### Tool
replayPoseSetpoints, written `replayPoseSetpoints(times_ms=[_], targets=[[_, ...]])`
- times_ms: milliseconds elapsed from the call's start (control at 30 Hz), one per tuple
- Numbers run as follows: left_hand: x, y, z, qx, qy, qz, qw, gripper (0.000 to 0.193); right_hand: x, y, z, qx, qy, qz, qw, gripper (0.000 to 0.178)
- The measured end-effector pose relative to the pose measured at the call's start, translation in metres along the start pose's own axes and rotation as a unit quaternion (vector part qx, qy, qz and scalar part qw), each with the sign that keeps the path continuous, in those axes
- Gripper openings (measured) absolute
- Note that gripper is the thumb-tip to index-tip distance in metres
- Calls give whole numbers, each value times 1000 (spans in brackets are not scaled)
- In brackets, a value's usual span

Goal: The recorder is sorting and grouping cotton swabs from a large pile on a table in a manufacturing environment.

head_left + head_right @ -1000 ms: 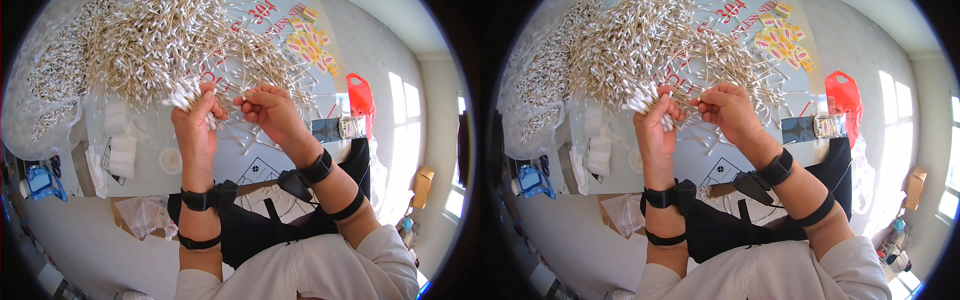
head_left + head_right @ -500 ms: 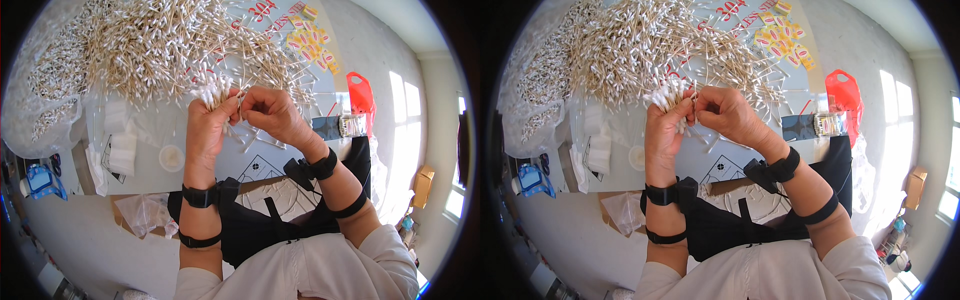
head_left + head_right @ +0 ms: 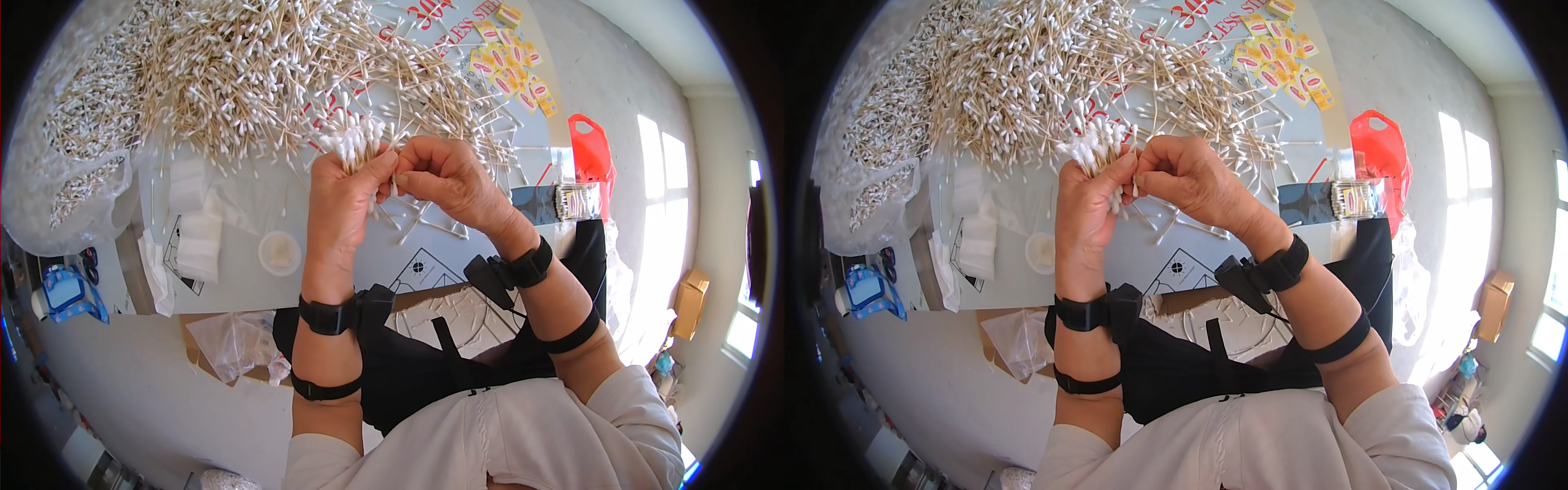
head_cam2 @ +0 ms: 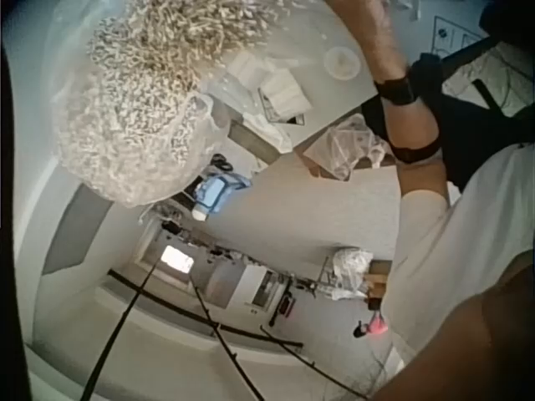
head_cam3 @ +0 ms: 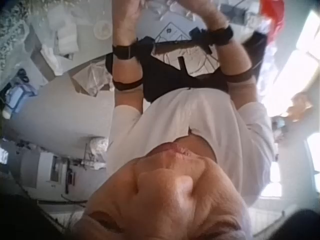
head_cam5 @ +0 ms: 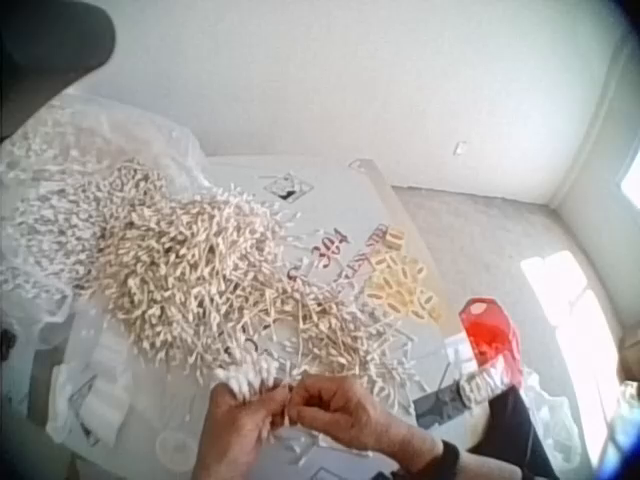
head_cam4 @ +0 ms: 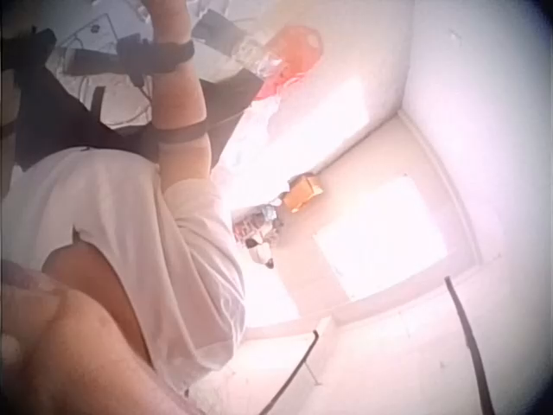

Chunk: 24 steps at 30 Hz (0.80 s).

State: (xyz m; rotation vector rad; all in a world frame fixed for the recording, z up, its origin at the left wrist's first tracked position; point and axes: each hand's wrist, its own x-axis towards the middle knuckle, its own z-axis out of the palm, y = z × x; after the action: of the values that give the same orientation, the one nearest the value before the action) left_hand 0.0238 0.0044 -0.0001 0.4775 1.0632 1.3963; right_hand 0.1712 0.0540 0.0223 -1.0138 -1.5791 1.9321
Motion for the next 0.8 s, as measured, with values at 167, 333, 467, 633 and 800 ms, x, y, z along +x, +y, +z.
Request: replayPoseSetpoints(times_ms=[167, 333, 467, 633, 800], targets=[[1, -2, -4, 37, 1, 8, 999, 9, -1, 0, 2, -20, -10, 9, 1000, 10], [0, -1, -2, 30, 9, 15, 999, 9, 2, 3, -2, 81, 74, 51, 993, 12], [2, -3, -5, 24, 25, 26, 999, 8, -1, 2, -2, 88, 50, 42, 994, 11], [1, -3, -2, 26, 32, 21, 999, 8, 1, -2, 10, 34, 33, 15, 999, 10], [3, 4, -8, -32, 102, 118, 987, 11, -1, 1, -23, -148, 123, 10, 981, 12]])
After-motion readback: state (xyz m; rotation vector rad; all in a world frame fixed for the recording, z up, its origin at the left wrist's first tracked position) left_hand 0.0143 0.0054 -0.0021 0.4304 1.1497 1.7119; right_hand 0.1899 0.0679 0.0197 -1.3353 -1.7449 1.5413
